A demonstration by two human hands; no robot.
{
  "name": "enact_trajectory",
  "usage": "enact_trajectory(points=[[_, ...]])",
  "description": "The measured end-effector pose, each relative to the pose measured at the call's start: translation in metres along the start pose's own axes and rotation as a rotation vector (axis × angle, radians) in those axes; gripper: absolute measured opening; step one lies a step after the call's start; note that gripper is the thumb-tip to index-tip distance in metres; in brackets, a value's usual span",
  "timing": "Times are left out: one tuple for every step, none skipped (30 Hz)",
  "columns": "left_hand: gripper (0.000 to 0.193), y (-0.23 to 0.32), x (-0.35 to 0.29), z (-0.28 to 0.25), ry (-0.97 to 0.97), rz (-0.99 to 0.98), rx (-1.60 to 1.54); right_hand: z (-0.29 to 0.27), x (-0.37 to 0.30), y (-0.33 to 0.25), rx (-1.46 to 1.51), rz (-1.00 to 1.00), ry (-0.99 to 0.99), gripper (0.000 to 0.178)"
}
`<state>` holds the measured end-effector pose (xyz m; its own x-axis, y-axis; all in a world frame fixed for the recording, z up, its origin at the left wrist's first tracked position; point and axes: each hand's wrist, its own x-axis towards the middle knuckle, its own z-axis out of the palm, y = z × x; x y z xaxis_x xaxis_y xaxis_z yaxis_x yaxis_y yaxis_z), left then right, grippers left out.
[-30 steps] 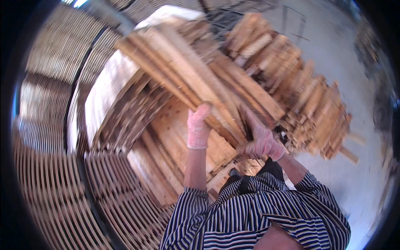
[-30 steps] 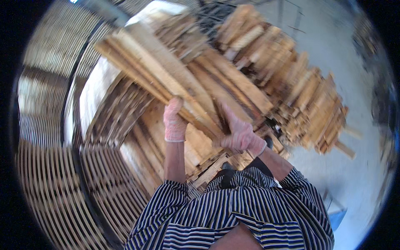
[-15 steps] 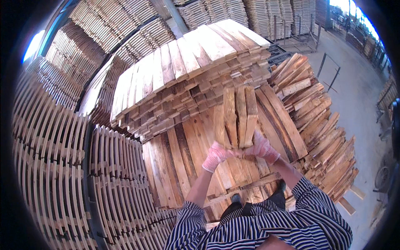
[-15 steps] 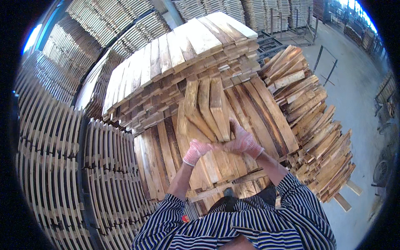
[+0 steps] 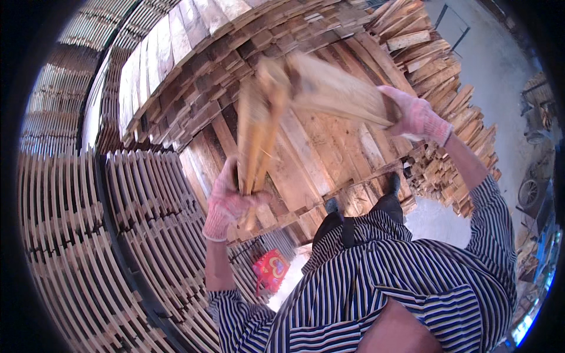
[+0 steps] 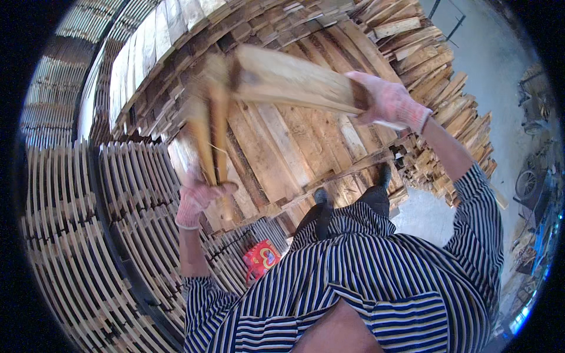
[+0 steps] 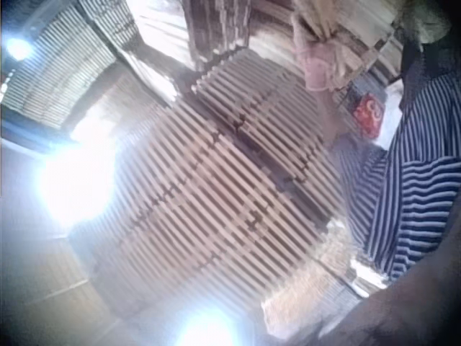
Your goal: The person repeatedly picks up wooden planks from a large pile and places them onto a vertical rack. The task involves continuous lifting and arranging of the planks in a repetitive cycle.
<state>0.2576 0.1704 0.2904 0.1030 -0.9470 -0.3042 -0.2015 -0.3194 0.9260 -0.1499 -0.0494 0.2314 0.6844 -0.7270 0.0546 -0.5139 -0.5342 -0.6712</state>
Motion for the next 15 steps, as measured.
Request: enact_trajectory(points=[[0.085,-0.025,-0.013,-0.012,0.045,0.043,0.081,0.002,0.003,0.0,-0.074,0.1,-0.091,0.093],[0.087,-0.063,-0.018,-0.031,0.046,-0.035,0.198,0.008,0.002,0.009,-0.176,0.107,-0.126,0.09],[0.089,-0.105,-0.026,-0.052,0.054,-0.12,0.32,0.015,0.001,0.025,-0.27,0.103,-0.162,0.088],[0.091,-0.131,-0.028,-0.064,0.047,-0.198,0.433,0.024,0.001,0.034,-0.375,0.112,-0.197,0.085],[0.091,-0.133,-0.028,-0.063,0.039,-0.235,0.653,0.032,0.003,0.032,-0.47,0.153,-0.27,0.083],[0.092,-0.136,-0.027,-0.059,0.026,-0.266,0.874,0.041,0.006,0.031,-0.564,0.197,-0.344,0.082],[0.092,-0.14,-0.024,-0.055,0.011,-0.29,1.097,0.051,0.007,0.029,-0.657,0.242,-0.419,0.081],[0.088,-0.152,-0.023,-0.057,-0.021,-0.357,1.194,0.067,0.011,0.021,-0.722,0.219,-0.468,0.073],[0.088,-0.17,-0.021,-0.057,-0.033,-0.377,1.248,0.088,0.017,0.021,-0.761,0.173,-0.484,0.067],[0.088,-0.191,-0.019,-0.057,-0.048,-0.394,1.303,0.115,0.022,0.024,-0.799,0.129,-0.499,0.061],[0.088,-0.209,-0.017,-0.055,-0.066,-0.408,1.358,0.139,0.024,0.031,-0.837,0.089,-0.513,0.056],[0.089,-0.22,-0.011,-0.051,-0.069,-0.364,1.377,0.155,0.022,0.045,-0.833,0.095,-0.463,0.048],[0.089,-0.223,-0.002,-0.048,-0.06,-0.338,1.369,0.168,0.02,0.062,-0.834,0.112,-0.408,0.041],[0.09,-0.225,-0.001,-0.046,-0.049,-0.322,1.36,0.179,0.016,0.075,-0.831,0.119,-0.357,0.034],[0.091,-0.225,-0.001,-0.042,-0.043,-0.3,1.353,0.184,0.009,0.08,-0.809,0.097,-0.297,0.03]])
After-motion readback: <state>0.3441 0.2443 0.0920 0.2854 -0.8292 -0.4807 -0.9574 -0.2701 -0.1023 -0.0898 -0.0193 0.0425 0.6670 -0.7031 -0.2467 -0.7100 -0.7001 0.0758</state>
